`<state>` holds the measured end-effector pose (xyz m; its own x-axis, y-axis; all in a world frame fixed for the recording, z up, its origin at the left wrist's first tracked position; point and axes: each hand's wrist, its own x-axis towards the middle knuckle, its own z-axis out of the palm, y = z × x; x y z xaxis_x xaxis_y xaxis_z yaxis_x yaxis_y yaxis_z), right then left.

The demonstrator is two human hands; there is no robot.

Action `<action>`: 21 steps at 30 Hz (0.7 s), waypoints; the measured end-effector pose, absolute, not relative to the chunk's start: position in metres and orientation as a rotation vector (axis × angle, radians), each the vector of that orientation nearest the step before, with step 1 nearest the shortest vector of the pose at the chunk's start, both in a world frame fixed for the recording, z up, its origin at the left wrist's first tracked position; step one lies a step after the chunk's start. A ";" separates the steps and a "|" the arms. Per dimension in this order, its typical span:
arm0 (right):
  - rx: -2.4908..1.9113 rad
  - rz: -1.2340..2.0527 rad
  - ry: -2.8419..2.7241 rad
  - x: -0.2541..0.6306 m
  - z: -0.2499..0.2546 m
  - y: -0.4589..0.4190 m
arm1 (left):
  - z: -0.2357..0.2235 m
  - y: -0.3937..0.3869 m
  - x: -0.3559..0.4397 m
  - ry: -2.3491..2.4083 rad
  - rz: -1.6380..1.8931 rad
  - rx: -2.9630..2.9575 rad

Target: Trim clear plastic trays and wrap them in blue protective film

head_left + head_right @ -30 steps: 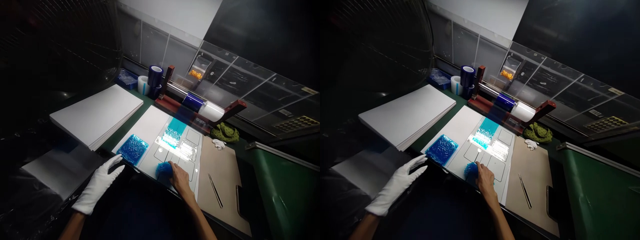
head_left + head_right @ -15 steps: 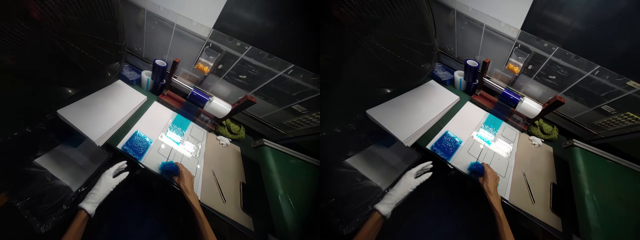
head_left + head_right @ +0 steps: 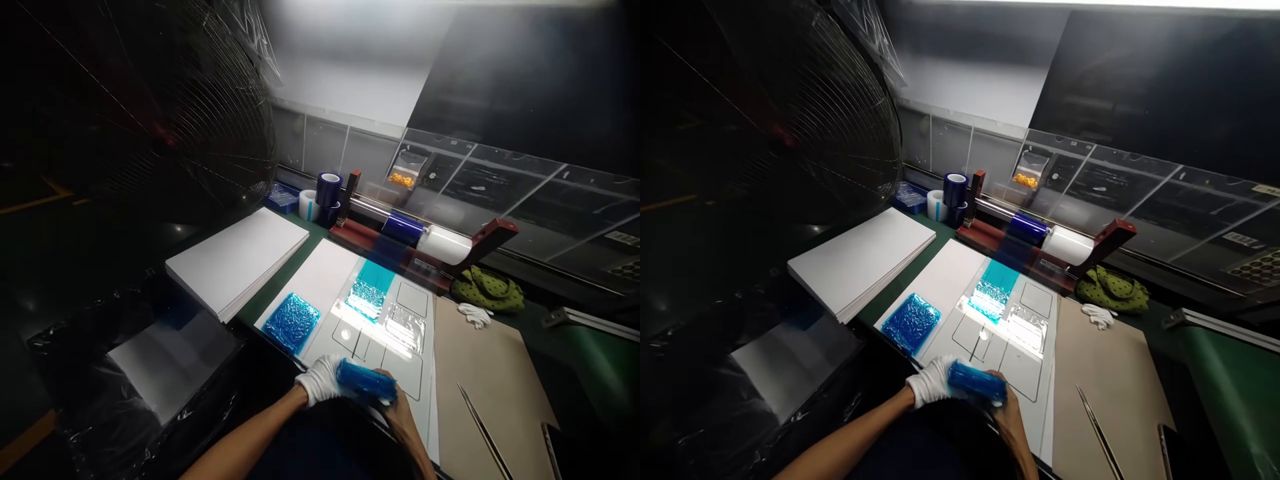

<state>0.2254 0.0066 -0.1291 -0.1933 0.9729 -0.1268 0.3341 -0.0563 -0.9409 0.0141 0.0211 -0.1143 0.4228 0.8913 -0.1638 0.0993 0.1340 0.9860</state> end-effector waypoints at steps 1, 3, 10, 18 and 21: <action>-1.407 1.253 -1.583 0.226 -0.127 0.007 | -0.114 0.021 0.014 0.998 0.751 1.335; -1.394 1.229 -1.592 0.225 -0.122 0.009 | -0.115 0.020 0.013 1.010 0.767 1.353; -1.375 1.256 -1.658 0.216 -0.134 0.016 | -0.123 0.028 0.005 1.065 0.706 1.376; -1.377 1.215 -1.632 0.223 -0.135 0.017 | -0.117 0.028 0.005 1.088 0.688 1.392; -1.392 1.189 -1.606 0.221 -0.143 0.017 | -0.114 0.032 0.005 1.101 0.668 1.360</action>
